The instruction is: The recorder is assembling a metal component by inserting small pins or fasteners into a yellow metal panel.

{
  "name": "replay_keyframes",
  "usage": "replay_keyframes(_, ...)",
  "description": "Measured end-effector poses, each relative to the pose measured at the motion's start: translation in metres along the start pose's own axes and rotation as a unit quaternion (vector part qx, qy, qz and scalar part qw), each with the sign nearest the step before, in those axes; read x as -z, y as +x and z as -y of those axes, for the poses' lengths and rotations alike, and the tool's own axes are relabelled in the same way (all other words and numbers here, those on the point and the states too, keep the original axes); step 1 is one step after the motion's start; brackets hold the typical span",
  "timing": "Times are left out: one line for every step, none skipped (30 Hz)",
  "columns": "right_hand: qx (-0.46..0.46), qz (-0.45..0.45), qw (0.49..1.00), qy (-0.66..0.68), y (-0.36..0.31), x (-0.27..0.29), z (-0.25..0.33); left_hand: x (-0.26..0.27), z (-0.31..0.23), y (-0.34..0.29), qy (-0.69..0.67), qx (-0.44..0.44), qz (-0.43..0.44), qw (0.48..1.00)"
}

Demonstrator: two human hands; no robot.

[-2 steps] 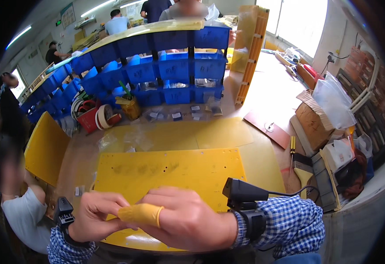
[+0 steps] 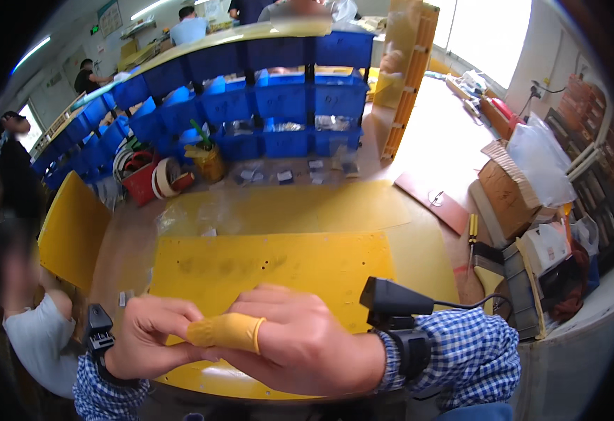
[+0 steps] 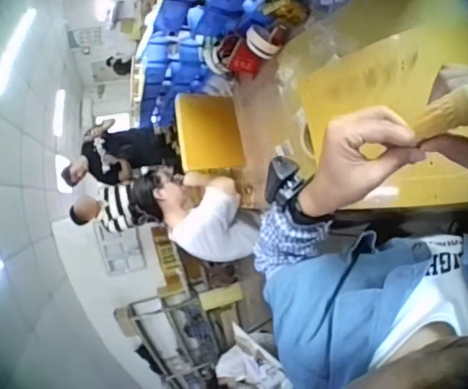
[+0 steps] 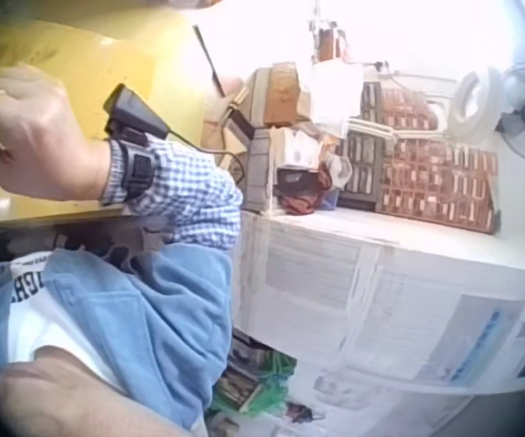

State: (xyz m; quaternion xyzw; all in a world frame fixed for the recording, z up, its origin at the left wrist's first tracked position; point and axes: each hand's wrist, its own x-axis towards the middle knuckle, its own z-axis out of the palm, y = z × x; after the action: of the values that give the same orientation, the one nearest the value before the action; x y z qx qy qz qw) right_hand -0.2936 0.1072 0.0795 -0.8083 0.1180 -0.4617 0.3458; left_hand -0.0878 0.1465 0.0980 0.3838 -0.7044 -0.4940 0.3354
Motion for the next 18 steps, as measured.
replay_keyframes(0.016,-0.006,1.000,-0.007,0.003,0.003,-0.003,0.001,0.001,0.005,0.003,-0.003,-0.001,1.000)
replay_keyframes(0.034,-0.011,0.999,-0.010,0.005,0.006,-0.007,0.002,0.001,0.010,0.000,0.010,-0.006,1.000)
replay_keyframes(0.040,0.010,0.999,-0.010,0.006,0.010,-0.011,0.004,-0.001,0.015,0.003,0.018,0.012,1.000)
replay_keyframes(0.035,0.012,0.999,0.000,0.008,0.014,-0.014,0.007,-0.001,0.023,0.006,0.021,0.030,0.999)
replay_keyframes(0.022,0.013,1.000,0.005,0.009,0.016,-0.018,0.010,0.002,0.028,-0.006,0.031,0.039,0.999)
replay_keyframes(0.009,0.013,1.000,0.010,0.010,0.018,-0.021,0.010,0.004,0.033,-0.011,0.040,0.035,0.999)
replay_keyframes(-0.015,0.022,0.999,0.018,0.014,0.022,-0.023,0.009,0.003,0.038,-0.041,0.062,0.020,0.997)
replay_keyframes(-0.018,0.025,0.999,0.027,0.017,0.027,-0.027,0.011,0.002,0.042,-0.072,0.085,0.005,0.994)
replay_keyframes(-0.034,0.048,0.997,0.055,0.019,0.033,-0.032,0.015,0.003,0.045,-0.067,0.108,0.013,0.992)
replay_keyframes(-0.052,0.069,0.993,0.079,0.022,0.040,-0.039,0.021,0.009,0.049,-0.072,0.116,0.011,0.991)
replay_keyframes(-0.064,0.098,0.991,0.061,0.023,0.048,-0.047,0.030,0.015,0.053,0.046,0.061,-0.012,0.997)
replay_keyframes(-0.070,0.101,0.990,0.068,0.020,0.054,-0.056,0.041,0.022,0.056,0.163,0.006,-0.033,0.986)
replay_keyframes(-0.076,0.118,0.990,0.013,0.015,0.061,-0.068,0.057,0.037,0.061,0.199,0.018,-0.048,0.979)
replay_keyframes(-0.078,0.138,0.987,-0.037,0.011,0.065,-0.079,0.073,0.051,0.061,0.210,0.038,-0.069,0.975)
replay_keyframes(-0.050,0.180,0.978,-0.095,0.006,0.068,-0.088,0.086,0.067,0.062,0.230,0.065,-0.101,0.966)
replay_keyframes(-0.055,0.182,0.978,-0.090,0.002,0.067,-0.093,0.096,0.077,0.063,0.249,0.071,-0.105,0.960)
replay_keyframes(0.022,0.219,0.963,-0.153,-0.003,0.066,-0.097,0.105,0.090,0.064,0.230,0.106,-0.125,0.959)
replay_keyframes(0.097,0.253,0.938,-0.216,-0.008,0.063,-0.101,0.112,0.105,0.066,0.210,0.140,-0.145,0.957)
